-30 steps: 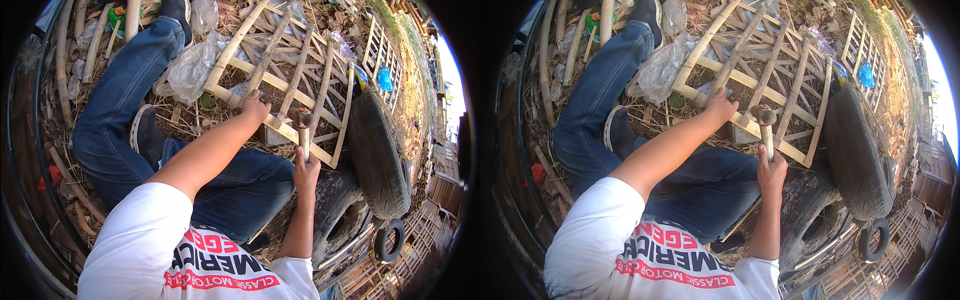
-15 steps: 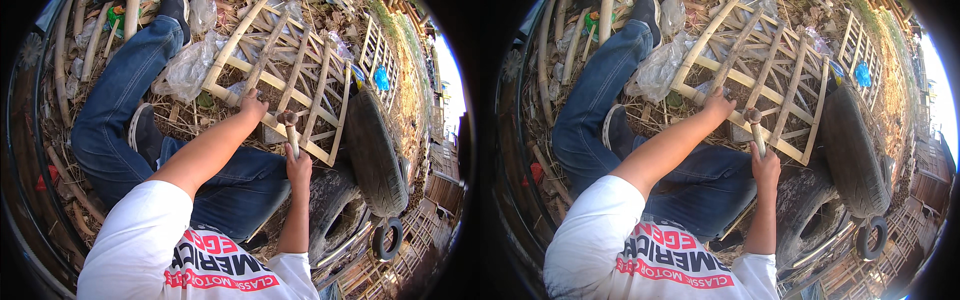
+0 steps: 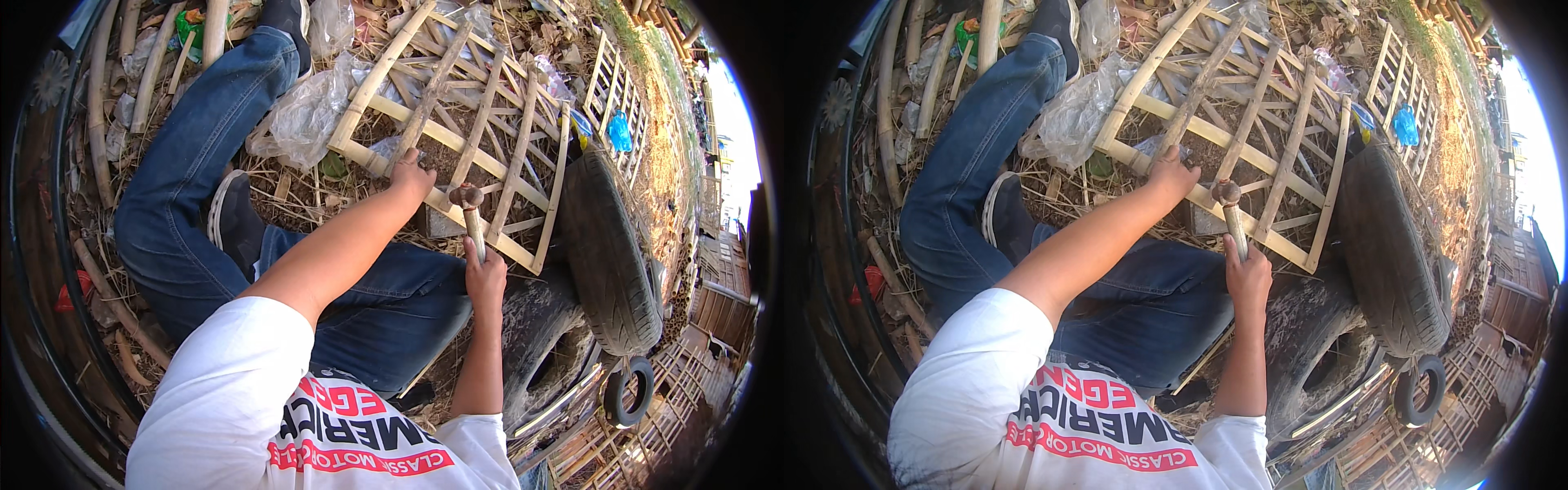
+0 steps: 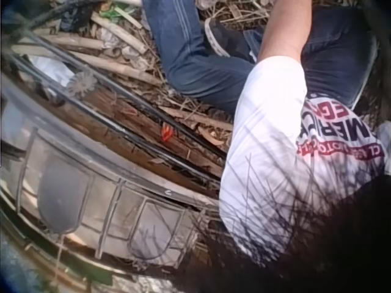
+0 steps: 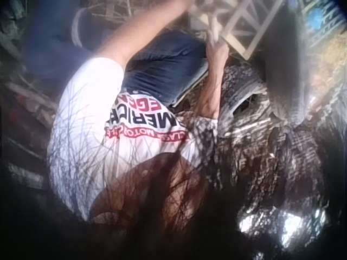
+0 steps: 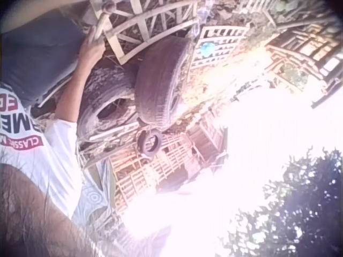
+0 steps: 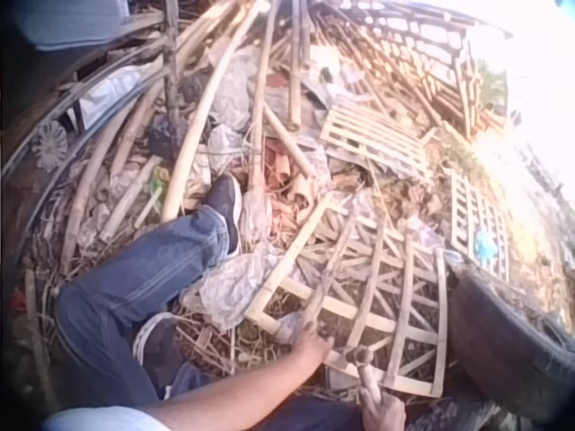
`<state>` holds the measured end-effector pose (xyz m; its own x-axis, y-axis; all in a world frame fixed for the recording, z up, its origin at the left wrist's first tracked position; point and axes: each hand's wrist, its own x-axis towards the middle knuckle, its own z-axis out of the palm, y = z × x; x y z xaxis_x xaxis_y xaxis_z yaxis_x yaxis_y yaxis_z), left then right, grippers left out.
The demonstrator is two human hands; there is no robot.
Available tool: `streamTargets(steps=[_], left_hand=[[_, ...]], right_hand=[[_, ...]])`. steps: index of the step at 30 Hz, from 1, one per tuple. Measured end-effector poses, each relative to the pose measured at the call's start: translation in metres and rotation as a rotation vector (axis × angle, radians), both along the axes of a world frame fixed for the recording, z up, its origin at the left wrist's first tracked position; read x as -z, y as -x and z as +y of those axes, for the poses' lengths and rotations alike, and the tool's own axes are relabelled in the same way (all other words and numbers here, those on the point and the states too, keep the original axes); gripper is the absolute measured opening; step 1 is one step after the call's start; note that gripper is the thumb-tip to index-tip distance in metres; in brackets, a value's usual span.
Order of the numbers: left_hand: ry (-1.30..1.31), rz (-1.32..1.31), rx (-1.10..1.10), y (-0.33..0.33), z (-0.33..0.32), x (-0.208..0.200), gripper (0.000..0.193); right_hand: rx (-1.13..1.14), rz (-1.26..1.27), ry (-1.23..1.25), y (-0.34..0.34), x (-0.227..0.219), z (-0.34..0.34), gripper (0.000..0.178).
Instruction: The person uses a hammer to drive a nail into a wooden lattice, then picks up a bamboo stick and uses a saw-like tool to cut it.
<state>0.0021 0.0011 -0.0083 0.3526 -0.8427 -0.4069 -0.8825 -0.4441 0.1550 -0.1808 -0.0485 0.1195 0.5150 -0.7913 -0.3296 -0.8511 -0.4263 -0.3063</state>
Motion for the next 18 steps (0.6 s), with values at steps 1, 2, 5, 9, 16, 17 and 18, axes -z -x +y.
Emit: streamTargets(steps=[1,2,5,9,16,17,18], left_hand=[[0.045,-0.017,-0.012,-0.001,0.0,0.005,0.031],[0.09,-0.036,-0.026,-0.001,-0.002,0.014,0.031],[0.001,-0.01,0.04,0.004,-0.004,0.003,0.035],[-0.017,0.01,0.031,0.002,0.004,-0.001,0.037],[-0.013,0.005,0.026,0.003,-0.002,-0.002,0.037],[0.0,-0.014,0.025,0.003,-0.001,-0.001,0.036],[0.005,-0.011,0.014,0.004,-0.001,0.0,0.036]], right_hand=[[-0.023,-0.059,-0.001,-0.001,-0.002,0.0,0.046],[-0.048,-0.118,-0.003,0.0,-0.007,-0.001,0.045],[-0.059,-0.319,-0.046,0.005,-0.028,-0.005,0.042],[-0.075,-0.474,-0.055,-0.002,-0.046,-0.004,0.044],[0.01,0.028,-0.052,0.004,0.005,-0.012,0.055],[-0.002,0.044,-0.023,0.003,0.005,-0.01,0.054],[-0.012,0.064,0.008,0.003,0.004,-0.008,0.054]])
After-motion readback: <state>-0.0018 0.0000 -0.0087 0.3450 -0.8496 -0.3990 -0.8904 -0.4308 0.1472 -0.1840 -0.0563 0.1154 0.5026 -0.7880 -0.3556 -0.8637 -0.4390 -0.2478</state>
